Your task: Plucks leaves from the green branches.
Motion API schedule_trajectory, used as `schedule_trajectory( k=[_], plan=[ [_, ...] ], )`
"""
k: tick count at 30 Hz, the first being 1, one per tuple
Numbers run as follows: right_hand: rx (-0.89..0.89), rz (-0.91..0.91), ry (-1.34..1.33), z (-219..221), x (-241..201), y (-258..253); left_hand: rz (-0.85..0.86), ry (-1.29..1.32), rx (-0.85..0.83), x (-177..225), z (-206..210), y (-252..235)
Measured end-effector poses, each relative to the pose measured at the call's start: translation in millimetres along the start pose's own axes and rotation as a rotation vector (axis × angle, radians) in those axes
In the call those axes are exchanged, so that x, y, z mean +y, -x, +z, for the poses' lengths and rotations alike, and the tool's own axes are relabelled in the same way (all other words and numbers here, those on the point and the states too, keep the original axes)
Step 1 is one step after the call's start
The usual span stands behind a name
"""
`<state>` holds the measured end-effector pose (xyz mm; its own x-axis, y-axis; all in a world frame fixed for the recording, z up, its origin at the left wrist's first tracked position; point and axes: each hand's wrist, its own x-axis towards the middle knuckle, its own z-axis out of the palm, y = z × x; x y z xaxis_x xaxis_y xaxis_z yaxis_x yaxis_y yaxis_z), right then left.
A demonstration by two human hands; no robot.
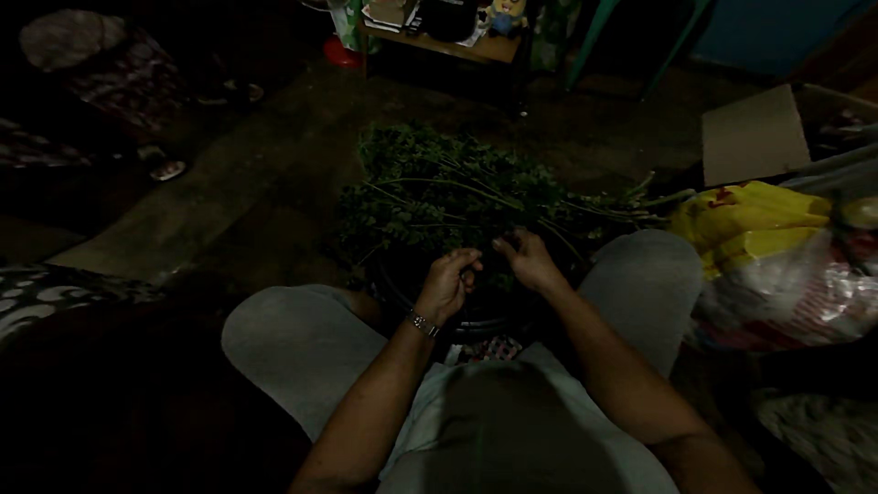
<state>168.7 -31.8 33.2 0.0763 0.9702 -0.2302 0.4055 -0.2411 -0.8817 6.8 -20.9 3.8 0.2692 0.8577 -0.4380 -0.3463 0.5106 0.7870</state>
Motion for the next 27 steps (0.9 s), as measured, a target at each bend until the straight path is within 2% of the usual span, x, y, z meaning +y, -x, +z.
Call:
schedule_trajectory(
  k=[4,11,18,21,27],
  plan=[
    [0.034,0.074,0.068,-3,-3,-2,-0.021,0.014,0.007,1,0,0],
    [-0.051,-0.053,0.003,2,2,0,-0.021,0.002,0.027,2,0,1],
    [-0.076,0.024,0.069,4,0,0,-0.035,-0.001,0.01,2,3,2],
    [-0.02,0.09,0.089,-2,-6,2,-0.038,0.005,0.006,2,1,1],
    [-0.021,-0.027,0.075,-14,4,-4,-0.039,0.04,0.023,4,-1,1]
  ],
)
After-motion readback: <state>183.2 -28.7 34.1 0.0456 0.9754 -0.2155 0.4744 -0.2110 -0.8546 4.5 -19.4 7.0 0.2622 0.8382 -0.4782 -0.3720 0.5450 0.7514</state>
